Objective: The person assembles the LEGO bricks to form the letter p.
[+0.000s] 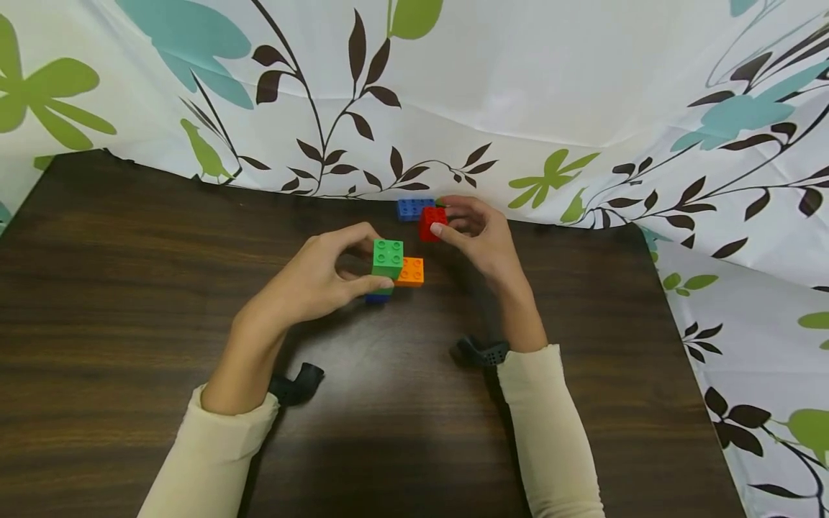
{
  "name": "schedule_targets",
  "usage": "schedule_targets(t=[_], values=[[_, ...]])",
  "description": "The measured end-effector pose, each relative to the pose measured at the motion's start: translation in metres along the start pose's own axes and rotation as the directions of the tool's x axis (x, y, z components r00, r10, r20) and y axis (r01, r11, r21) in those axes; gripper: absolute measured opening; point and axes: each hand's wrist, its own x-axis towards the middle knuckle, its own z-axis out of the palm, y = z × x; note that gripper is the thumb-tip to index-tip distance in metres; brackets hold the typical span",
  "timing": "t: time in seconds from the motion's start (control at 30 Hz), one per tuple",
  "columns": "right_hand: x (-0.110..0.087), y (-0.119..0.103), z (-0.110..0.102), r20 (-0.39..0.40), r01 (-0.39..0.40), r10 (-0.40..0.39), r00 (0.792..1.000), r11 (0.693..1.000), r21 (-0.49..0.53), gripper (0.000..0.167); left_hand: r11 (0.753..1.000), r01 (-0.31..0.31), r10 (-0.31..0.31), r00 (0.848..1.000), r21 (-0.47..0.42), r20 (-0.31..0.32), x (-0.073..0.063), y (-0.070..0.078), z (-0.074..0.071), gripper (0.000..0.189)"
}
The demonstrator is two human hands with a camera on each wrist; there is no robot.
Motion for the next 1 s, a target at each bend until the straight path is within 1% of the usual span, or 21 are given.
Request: schedule_targets(t=[0.2, 0.5, 0.67, 1.0], values=[[-0.004, -0.007, -0.002, 0.038, 0.002, -0.002, 0.999, 1.0, -0.023, 0.051, 1.0, -0.002, 0.002, 1.0, -0.003, 0.0, 0.001, -0.001, 0.0, 0.035], [-0.008, -0.018, -0.009, 0.107, 0.014, -0.008, 0.994, 0.999, -0.052, 0.043, 1.0, 0.012, -0.012, 1.0, -0.003, 0.005, 0.001, -0.002, -0.001, 0.034], [-0.012, -0.024, -0.014, 0.124, 0.028, -0.02, 0.992, 0.998, -0.062, 0.041, 1.0, 0.013, -0.013, 1.0, -0.004, 0.003, 0.001, -0.001, -0.001, 0.035], [-0.02, -0.038, -0.023, 0.176, 0.052, -0.024, 0.984, 0.987, -0.153, 0.036, 1.0, 0.014, -0.014, 1.0, -0.008, 0.004, 0.001, -0.002, -0.001, 0.034]])
